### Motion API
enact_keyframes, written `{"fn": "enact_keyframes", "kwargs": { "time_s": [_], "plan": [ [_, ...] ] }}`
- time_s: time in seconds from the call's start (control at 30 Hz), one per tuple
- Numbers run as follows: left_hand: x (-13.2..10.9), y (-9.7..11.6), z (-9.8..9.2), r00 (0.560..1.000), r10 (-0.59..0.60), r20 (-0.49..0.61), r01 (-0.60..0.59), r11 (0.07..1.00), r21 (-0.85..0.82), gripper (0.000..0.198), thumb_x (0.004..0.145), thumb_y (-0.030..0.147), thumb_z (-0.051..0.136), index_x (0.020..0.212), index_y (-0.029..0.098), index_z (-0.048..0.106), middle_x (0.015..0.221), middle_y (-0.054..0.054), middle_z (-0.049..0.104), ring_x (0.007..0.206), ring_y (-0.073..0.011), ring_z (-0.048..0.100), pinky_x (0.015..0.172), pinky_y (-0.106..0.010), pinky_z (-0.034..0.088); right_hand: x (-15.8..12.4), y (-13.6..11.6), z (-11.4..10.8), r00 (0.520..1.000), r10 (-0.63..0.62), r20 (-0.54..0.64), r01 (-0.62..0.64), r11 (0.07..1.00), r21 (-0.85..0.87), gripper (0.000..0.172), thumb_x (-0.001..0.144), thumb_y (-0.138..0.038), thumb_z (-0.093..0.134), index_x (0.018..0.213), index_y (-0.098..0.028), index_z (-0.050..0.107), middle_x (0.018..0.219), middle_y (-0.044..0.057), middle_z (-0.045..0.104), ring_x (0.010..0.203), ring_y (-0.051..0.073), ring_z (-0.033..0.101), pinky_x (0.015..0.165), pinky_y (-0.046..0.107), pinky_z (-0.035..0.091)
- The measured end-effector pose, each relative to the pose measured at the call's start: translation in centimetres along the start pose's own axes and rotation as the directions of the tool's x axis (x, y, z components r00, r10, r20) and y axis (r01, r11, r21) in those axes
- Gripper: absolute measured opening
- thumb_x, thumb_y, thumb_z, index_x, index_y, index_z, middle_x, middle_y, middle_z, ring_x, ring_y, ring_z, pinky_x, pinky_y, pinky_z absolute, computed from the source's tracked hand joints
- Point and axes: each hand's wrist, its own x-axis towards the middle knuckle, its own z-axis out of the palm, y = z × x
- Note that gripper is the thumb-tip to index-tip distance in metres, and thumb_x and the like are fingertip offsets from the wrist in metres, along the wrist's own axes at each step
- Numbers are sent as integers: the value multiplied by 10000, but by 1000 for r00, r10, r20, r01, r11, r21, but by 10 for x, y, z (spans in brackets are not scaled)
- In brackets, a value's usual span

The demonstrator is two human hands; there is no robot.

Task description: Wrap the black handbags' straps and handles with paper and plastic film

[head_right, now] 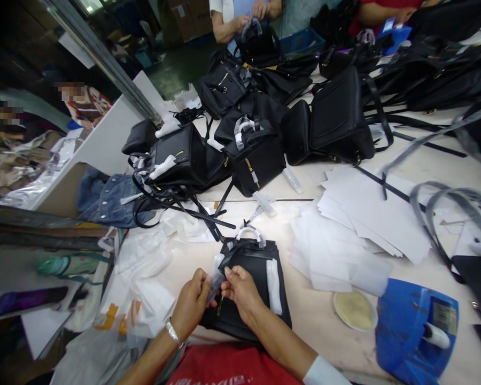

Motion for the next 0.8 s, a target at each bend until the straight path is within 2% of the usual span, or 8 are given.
{"fn": "enact_keyframes", "kwargs": {
  "time_s": [0.1,0.17,0.23,0.33,0.4,0.47,0.57,0.8],
  "plan": [
    [8,1,1,1000,-13,28,12,1000,6,170,853,395,500,782,244,463,568,7,584,441,-168,544,464,-255,304,1,-4,-6,995,59,84,-44,985,-169,341,772,-474,624,750,-189,439,636,-22,586,497,73,526,485,184,447],
    [11,2,0,998,-30,60,27,999,46,181,874,411,450,798,247,448,603,4,605,434,-163,551,452,-254,311,2,-20,-16,994,44,102,5,899,-439,308,816,-481,554,783,-183,482,700,5,613,499,95,537,481,226,464],
    [12,2,-3,997,-36,75,30,996,82,193,888,420,414,803,248,436,612,6,616,440,-162,562,458,-253,329,3,-42,-24,983,-161,87,174,670,-721,271,861,-454,490,869,-187,533,776,36,632,562,135,574,559,298,505],
    [13,5,-6,996,-35,84,25,993,119,207,896,425,387,804,243,424,615,12,622,459,-163,574,481,-252,356,8,-70,-27,795,-572,203,375,200,-905,296,906,-353,436,1157,-212,505,1113,102,586,966,224,586,875,405,468],
    [14,9,-6,995,-34,97,19,988,153,217,908,421,353,810,236,415,629,12,627,473,-164,582,494,-253,369,14,-78,-27,711,-636,301,407,22,-913,378,913,-302,425,1284,-230,422,1277,107,482,1158,242,482,974,413,407],
    [16,14,-6,994,-31,107,10,980,196,224,921,408,316,818,231,407,626,13,629,490,-165,590,511,-255,379,23,-78,-28,724,-585,366,431,-30,-902,354,916,-272,420,1266,-234,451,1252,98,491,1148,227,489,956,384,427],
    [21,18,-6,995,-15,100,-12,964,266,221,927,390,305,813,228,404,593,18,620,506,-165,597,534,-256,383,37,-72,-34,748,-521,411,480,-2,-877,243,916,-239,420,1114,-224,558,1091,76,561,1008,193,558,897,343,458],
    [40,18,1,994,19,103,-47,959,280,235,920,403,310,820,218,416,574,21,588,487,-162,593,513,-252,385,49,-71,-44,725,-498,476,578,63,-814,174,903,-209,444,973,-207,603,958,61,579,901,177,569,832,328,467]
  ]
}}
